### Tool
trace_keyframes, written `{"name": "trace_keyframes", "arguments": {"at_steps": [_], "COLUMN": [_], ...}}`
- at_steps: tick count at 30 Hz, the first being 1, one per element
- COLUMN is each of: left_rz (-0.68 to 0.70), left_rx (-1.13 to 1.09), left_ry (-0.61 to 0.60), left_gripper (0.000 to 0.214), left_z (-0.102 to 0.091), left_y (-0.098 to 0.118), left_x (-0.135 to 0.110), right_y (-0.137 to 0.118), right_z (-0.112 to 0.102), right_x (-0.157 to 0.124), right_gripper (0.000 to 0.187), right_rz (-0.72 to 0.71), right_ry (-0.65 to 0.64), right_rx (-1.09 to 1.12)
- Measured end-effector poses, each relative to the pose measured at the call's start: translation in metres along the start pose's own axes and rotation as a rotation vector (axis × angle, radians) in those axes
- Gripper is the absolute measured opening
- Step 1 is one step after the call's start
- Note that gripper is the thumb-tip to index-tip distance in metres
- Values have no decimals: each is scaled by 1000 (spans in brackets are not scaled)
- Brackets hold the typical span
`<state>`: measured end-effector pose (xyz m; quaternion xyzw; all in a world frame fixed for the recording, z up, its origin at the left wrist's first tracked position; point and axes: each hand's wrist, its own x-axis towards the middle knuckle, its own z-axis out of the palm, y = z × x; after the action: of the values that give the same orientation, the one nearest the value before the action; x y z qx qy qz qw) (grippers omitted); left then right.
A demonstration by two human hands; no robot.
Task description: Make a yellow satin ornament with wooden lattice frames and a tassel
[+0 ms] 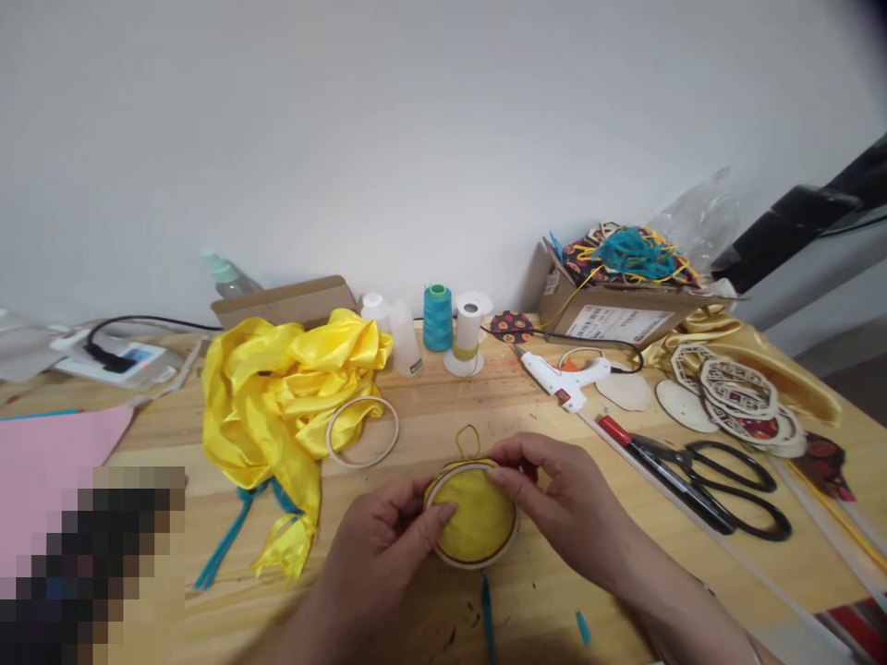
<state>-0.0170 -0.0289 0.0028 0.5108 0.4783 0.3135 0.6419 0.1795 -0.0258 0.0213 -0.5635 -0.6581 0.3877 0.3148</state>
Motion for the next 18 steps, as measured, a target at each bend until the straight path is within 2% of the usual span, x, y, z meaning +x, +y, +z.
{"name": "trace_keyframes", "arguments": {"at_steps": [3,6,8,11,14,18], "left_rz": [12,13,8,0,3,25], "left_rx": [4,4,-2,-24,-34,-32], "left_ry": [35,77,102,122,117,68], "left_gripper": [29,28,28,28,28,27], "left_z": [-1,-2,-2,-1,-1,-3], "left_y": [0,0,1,2,3,2], "left_x": [-1,-2,-2,-3,-4,-3], "right_y": [0,1,3,3,3,3], "right_z": [2,3,4,6,10,16], "right_x": [-1,-3,-6,-10,-12,-13], "right_gripper": [13,22,30,28,24,21], "right_rz": [24,80,118,162,196,186], "right_ry": [7,14,-35,-110,-32,69], "right_rx": [49,211,366,539,561,467]}}
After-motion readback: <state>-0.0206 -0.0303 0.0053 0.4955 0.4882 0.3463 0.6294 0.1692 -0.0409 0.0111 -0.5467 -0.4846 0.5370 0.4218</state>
